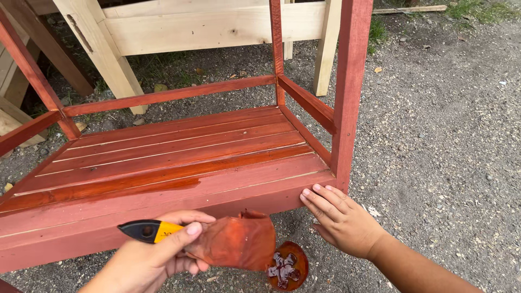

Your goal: The person applies reddish-brown wood stain to a slatted wooden shelf unit using a stain-soaked cloth pad, wiping the seat slats, edges, and lower shelves. They periodically dip the cloth into a bowl of stain on a workbench and reapply stain to uncovered areas of the furniture.

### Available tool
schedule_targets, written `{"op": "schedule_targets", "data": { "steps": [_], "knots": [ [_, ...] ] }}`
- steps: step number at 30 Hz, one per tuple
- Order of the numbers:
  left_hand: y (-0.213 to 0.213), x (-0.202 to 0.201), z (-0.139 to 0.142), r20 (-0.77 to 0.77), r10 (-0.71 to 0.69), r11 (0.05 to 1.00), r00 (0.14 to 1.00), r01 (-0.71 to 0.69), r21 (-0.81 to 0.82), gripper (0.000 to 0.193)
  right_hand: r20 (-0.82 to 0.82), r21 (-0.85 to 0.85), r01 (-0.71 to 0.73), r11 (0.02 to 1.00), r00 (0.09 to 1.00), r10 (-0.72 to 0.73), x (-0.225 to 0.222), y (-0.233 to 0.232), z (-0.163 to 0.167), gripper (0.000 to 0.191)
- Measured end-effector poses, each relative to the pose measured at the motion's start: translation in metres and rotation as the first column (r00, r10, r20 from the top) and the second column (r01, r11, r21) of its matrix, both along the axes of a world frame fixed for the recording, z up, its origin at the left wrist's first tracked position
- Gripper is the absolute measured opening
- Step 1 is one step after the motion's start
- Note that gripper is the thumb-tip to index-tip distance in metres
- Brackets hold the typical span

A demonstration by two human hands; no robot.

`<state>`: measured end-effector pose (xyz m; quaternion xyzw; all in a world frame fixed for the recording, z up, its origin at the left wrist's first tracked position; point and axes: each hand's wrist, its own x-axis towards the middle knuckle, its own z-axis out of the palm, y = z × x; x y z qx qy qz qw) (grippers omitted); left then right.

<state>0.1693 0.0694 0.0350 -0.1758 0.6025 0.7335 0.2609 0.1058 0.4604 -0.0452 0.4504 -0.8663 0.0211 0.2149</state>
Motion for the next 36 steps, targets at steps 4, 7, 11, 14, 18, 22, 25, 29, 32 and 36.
{"op": "schedule_targets", "data": {
  "steps": [4, 7, 11, 14, 18, 22, 25, 29, 32, 36],
  "knots": [
    [-0.075, -0.005, 0.033, -0.213, 0.23, 0.972, 0.95, -0.233, 0.012, 0.039, 0.007, 0.021, -0.001, 1.0, 1.0, 0.001, 0.001, -0.002, -0.003, 0.072],
    [-0.116, -0.028, 0.051, -0.279, 0.379, 0.905, 0.882, -0.416, -0.086, 0.029, 0.028, 0.04, -0.024, 0.999, 0.999, 0.023, 0.003, -0.002, -0.006, 0.071],
    [-0.124, -0.059, 0.052, -0.268, 0.432, 0.855, 0.861, -0.486, -0.183, 0.017, 0.052, 0.084, -0.031, 0.996, 0.998, 0.026, 0.003, 0.002, -0.01, 0.07],
    [-0.099, -0.087, 0.032, -0.192, 0.381, 0.885, 0.905, -0.416, -0.208, 0.014, 0.053, 0.094, -0.028, 0.995, 0.998, 0.023, 0.002, 0.005, -0.014, 0.072],
    [-0.025, -0.132, 0.003, -0.22, 0.258, 0.944, 0.941, -0.294, -0.152, 0.009, 0.069, 0.128, -0.036, 0.991, 0.997, 0.027, 0.0, 0.009, -0.02, 0.074],
    [0.098, -0.16, 0.001, -0.249, 0.183, 0.979, 0.951, -0.2, -0.047, 0.014, 0.009, 0.095, -0.055, 0.994, 0.998, 0.055, -0.003, 0.012, -0.025, 0.071],
    [0.168, -0.17, 0.008, -0.313, 0.184, 0.975, 0.932, -0.214, -0.064, 0.017, -0.006, 0.106, -0.065, 0.992, 0.998, 0.066, -0.005, 0.015, -0.027, 0.072],
    [0.173, -0.174, 0.024, -0.361, 0.032, 0.978, 0.932, -0.104, -0.18, 0.015, 0.024, 0.093, -0.073, 0.993, 0.997, 0.071, -0.005, 0.018, -0.029, 0.068],
    [0.161, -0.171, 0.023, -0.383, -0.012, 0.981, 0.924, -0.064, -0.185, 0.015, 0.008, 0.09, -0.061, 0.994, 0.998, 0.06, -0.005, 0.016, -0.03, 0.07],
    [0.183, -0.169, 0.01, -0.456, 0.206, 0.96, 0.866, -0.268, -0.076, 0.016, 0.033, 0.076, -0.057, 0.995, 0.998, 0.055, -0.005, 0.013, -0.03, 0.071]
  ]
}}
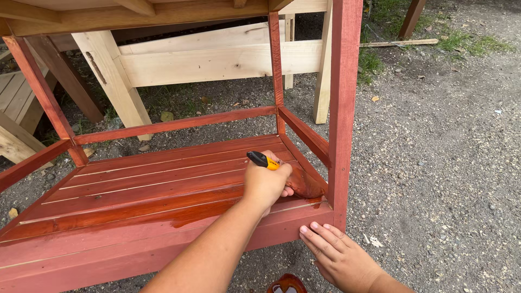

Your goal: The person applies reddish-brown wood stain to a slatted wooden shelf unit using a stain-soaked cloth pad, wiping the seat slats, edges, and lower shelves. They periodically dip the cloth into a bowl of stain on a workbench and reapply stain to uncovered areas of the furniture.

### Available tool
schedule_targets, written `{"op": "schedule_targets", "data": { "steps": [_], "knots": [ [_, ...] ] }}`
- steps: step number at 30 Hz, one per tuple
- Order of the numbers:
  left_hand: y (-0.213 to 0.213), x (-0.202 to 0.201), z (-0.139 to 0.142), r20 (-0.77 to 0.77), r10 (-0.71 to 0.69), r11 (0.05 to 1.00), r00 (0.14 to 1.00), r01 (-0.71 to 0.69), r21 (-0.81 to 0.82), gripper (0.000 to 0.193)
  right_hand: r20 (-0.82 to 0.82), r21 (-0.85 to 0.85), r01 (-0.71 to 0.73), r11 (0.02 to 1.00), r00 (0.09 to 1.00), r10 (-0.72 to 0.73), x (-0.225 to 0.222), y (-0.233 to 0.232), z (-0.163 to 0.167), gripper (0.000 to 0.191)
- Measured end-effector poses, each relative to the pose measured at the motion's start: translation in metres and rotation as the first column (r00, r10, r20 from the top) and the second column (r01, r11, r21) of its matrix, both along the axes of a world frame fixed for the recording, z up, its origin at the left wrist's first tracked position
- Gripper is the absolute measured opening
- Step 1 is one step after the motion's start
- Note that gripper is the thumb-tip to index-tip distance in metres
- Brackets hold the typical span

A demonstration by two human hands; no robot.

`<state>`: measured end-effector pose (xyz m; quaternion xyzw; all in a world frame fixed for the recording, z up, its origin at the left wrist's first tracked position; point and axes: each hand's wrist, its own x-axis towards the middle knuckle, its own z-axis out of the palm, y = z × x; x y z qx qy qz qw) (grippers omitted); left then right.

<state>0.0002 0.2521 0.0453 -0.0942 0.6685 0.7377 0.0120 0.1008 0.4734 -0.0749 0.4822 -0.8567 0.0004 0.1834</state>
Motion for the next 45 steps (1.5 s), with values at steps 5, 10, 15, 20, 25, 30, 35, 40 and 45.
{"op": "schedule_targets", "data": {
  "steps": [5, 10, 15, 20, 25, 30, 35, 40, 45],
  "knots": [
    [0.022, -0.002, -0.007, -0.119, 0.078, 0.992, 0.99, -0.089, -0.089, 0.02, -0.007, -0.008, 0.012, 1.0, 1.0, -0.012, 0.002, 0.002, 0.003, 0.071],
    [0.016, 0.003, -0.001, 0.029, -0.01, 1.0, 1.0, 0.011, -0.023, 0.025, 0.011, 0.015, 0.002, 1.0, 1.0, -0.002, 0.002, 0.002, 0.002, 0.074],
    [0.018, -0.001, -0.003, -0.16, 0.01, 0.989, 0.987, -0.033, -0.142, 0.021, -0.035, -0.001, 0.011, 1.0, 0.999, -0.011, 0.0, 0.002, -0.005, 0.073],
    [0.01, 0.003, -0.009, -0.031, -0.02, 1.0, 0.999, 0.019, -0.019, 0.019, -0.011, 0.008, 0.015, 1.0, 1.0, -0.014, 0.004, 0.001, -0.012, 0.075],
    [0.007, 0.01, -0.001, 0.023, -0.035, 0.999, 0.999, 0.035, -0.037, 0.017, -0.035, -0.012, 0.032, 0.999, 0.999, -0.032, 0.001, -0.005, -0.01, 0.075],
    [-0.038, 0.007, 0.002, 0.061, -0.125, 0.983, 0.99, 0.132, -0.128, 0.017, 0.022, 0.003, 0.052, 0.999, 0.998, -0.052, 0.005, -0.009, -0.007, 0.078],
    [-0.215, 0.047, 0.004, 0.147, 0.024, 0.952, 0.989, 0.022, -0.305, 0.015, 0.027, -0.015, 0.094, 0.996, 0.995, -0.093, 0.007, -0.024, -0.011, 0.081],
    [-0.38, 0.109, 0.03, 0.272, 0.299, 0.892, 0.915, -0.167, -0.421, 0.013, -0.009, -0.062, 0.096, 0.994, 0.995, -0.096, 0.007, -0.028, -0.013, 0.079],
    [-0.369, 0.104, 0.02, 0.298, 0.272, 0.934, 0.915, -0.178, -0.309, 0.012, -0.002, -0.066, 0.119, 0.991, 0.993, -0.12, 0.009, -0.027, -0.014, 0.077]
  ]
}}
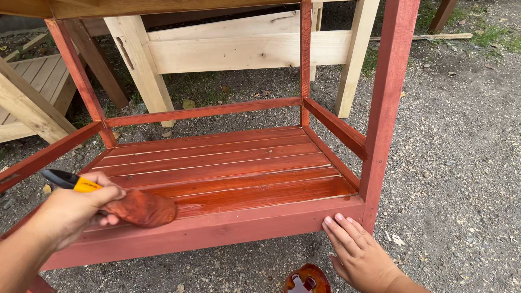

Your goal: The person applies reddish-brown wood stain to a slatted wooden shelf unit using a stain-soaked cloth pad, wiping the seat slats, edges, and lower shelves. They periodically dip the cloth into a bowl of stain on a workbench and reapply stain to uncovered areas of the furniture.

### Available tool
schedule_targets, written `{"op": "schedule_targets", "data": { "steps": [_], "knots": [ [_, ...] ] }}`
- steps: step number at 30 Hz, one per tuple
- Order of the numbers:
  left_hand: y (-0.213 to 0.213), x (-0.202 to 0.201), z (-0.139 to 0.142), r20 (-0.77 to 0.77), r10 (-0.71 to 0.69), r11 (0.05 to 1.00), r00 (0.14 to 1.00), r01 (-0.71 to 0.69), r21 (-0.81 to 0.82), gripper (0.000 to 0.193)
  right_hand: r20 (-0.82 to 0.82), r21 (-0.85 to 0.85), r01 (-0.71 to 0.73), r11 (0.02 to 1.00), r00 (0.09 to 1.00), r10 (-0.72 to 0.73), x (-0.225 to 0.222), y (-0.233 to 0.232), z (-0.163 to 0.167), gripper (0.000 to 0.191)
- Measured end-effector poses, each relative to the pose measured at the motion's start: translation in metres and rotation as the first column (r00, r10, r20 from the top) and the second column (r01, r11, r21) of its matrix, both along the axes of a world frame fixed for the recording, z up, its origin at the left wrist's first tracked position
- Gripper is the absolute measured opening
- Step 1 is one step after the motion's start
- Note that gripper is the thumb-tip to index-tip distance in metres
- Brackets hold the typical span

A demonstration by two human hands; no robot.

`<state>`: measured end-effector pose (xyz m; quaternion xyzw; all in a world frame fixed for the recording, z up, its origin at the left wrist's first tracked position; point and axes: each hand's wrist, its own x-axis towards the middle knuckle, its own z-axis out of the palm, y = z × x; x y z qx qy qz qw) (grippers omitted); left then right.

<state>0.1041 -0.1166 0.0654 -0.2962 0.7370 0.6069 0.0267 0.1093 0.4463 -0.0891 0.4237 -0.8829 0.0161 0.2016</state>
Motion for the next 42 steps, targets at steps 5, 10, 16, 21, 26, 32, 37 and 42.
{"op": "schedule_targets", "data": {
  "steps": [5, 10, 16, 21, 26, 32, 37, 42],
  "knots": [
    [0.169, -0.057, -0.02, -0.181, -0.256, 0.957, 0.95, 0.276, 0.094, 0.015, 0.015, -0.016, -0.01, 1.0, 1.0, 0.01, -0.001, -0.001, -0.001, 0.077],
    [0.336, -0.103, -0.033, -0.361, -0.281, 0.901, 0.889, 0.374, 0.219, 0.021, -0.005, -0.031, -0.019, 0.999, 1.0, 0.019, -0.002, -0.002, 0.001, 0.077],
    [0.31, -0.102, -0.03, -0.301, -0.327, 0.902, 0.896, 0.391, 0.184, 0.02, -0.011, 0.002, -0.026, 1.0, 1.0, 0.026, -0.001, 0.0, 0.005, 0.072],
    [0.119, -0.046, -0.003, -0.054, -0.195, 0.98, 0.979, 0.196, 0.027, 0.016, -0.006, -0.03, -0.028, 0.999, 1.0, 0.028, 0.0, -0.002, 0.006, 0.072],
    [-0.004, -0.01, -0.003, 0.036, 0.029, 0.996, 0.999, -0.026, -0.083, 0.013, 0.02, -0.042, -0.015, 0.999, 1.0, 0.016, 0.001, -0.004, 0.007, 0.074],
    [0.125, -0.064, -0.033, -0.146, -0.115, 0.982, 0.983, 0.134, 0.133, 0.019, 0.002, -0.052, -0.028, 0.998, 1.0, 0.029, 0.002, -0.003, 0.007, 0.076],
    [0.303, -0.116, -0.046, -0.339, -0.127, 0.939, 0.932, 0.223, 0.262, 0.026, 0.003, -0.036, -0.024, 0.999, 1.0, 0.024, 0.001, -0.001, 0.006, 0.076],
    [0.341, -0.117, -0.044, -0.244, -0.181, 0.966, 0.953, 0.218, 0.136, 0.021, -0.007, -0.042, -0.026, 0.999, 1.0, 0.025, -0.001, -0.003, 0.0, 0.078]
  ]
}}
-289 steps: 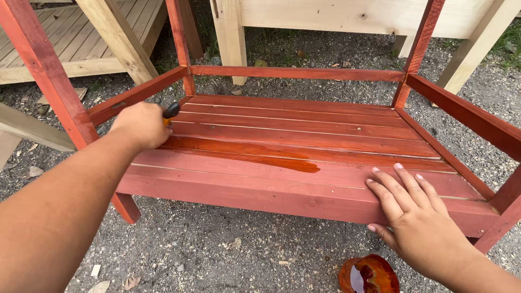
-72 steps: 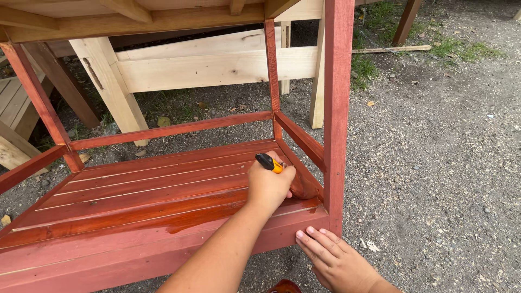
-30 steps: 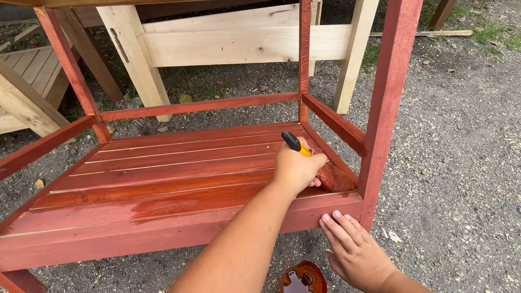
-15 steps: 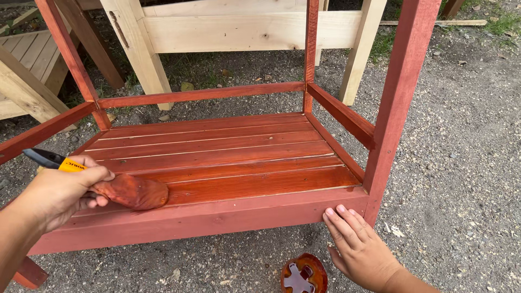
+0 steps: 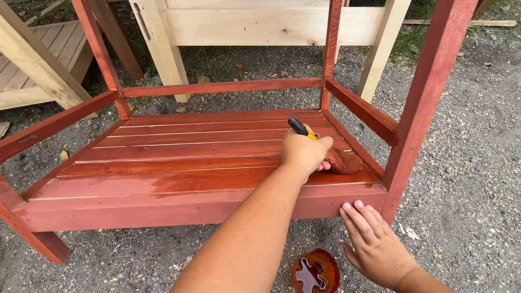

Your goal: The person applies reddish-brown wood stain to a slatted wooden shelf unit using a stain-soaked cloth pad, wiping the seat slats, edges, and lower shelves. They periodically dip the cloth into a bowl of stain on a workbench and reapply stain to uncovered areas of the furniture.

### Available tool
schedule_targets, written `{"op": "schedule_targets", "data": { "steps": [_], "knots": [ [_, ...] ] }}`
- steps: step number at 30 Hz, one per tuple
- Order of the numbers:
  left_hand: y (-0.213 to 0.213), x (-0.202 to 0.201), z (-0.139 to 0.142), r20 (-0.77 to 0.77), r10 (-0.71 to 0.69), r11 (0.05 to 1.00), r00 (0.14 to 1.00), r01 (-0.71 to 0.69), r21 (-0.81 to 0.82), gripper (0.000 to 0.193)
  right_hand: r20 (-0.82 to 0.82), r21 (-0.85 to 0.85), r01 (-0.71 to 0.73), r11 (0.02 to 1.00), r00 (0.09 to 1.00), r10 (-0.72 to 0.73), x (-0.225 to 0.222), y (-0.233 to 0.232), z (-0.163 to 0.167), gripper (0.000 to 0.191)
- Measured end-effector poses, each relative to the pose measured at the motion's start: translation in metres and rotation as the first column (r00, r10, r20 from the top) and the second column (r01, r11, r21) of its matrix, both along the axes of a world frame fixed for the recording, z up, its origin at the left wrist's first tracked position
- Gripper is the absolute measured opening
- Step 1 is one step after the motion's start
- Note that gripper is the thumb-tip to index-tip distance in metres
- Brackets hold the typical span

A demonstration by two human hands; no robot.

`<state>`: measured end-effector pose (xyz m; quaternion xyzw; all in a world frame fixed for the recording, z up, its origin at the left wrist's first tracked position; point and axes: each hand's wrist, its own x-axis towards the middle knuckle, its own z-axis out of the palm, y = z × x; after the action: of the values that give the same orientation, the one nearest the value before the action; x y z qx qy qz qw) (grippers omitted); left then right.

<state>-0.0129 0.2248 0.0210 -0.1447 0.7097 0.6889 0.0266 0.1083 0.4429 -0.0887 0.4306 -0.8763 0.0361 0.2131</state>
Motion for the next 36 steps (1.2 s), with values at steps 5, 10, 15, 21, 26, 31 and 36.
{"op": "schedule_targets", "data": {
  "steps": [5, 10, 15, 21, 26, 31, 36],
  "knots": [
    [-0.132, 0.032, 0.012, 0.038, 0.067, 0.996, 0.997, -0.065, -0.053, 0.018, -0.019, -0.038, 0.025, 0.999, 0.999, -0.026, -0.001, -0.007, -0.008, 0.081],
    [-0.33, 0.095, 0.026, 0.09, 0.385, 0.899, 0.918, -0.351, -0.262, 0.024, -0.016, -0.031, 0.026, 0.999, 1.0, -0.026, -0.002, -0.032, -0.006, 0.082],
    [-0.438, 0.147, 0.078, 0.013, 0.451, 0.458, 0.893, -0.218, -0.862, 0.024, -0.019, -0.09, 0.007, 0.996, 1.0, -0.008, 0.0, -0.069, 0.007, 0.083],
    [-0.399, 0.142, 0.092, 0.103, 0.199, 0.06, 0.974, 0.093, -0.994, 0.032, -0.008, -0.125, 0.047, 0.991, 0.999, -0.048, -0.001, -0.09, 0.016, 0.087],
    [-0.235, 0.117, 0.063, 0.183, -0.068, 0.145, 0.981, 0.191, -0.971, 0.022, -0.049, -0.117, 0.062, 0.991, 0.996, -0.068, -0.007, -0.093, -0.001, 0.087],
    [-0.134, 0.128, 0.086, -0.001, -0.378, 0.459, 0.926, 0.187, -0.869, 0.023, -0.069, -0.133, 0.1, 0.986, 0.992, -0.11, -0.013, -0.092, -0.028, 0.091],
    [-0.213, 0.132, 0.089, 0.112, -0.252, 0.376, 0.961, 0.204, -0.904, 0.021, -0.082, -0.146, 0.097, 0.985, 0.991, -0.11, -0.02, -0.09, -0.04, 0.093]
  ]
}}
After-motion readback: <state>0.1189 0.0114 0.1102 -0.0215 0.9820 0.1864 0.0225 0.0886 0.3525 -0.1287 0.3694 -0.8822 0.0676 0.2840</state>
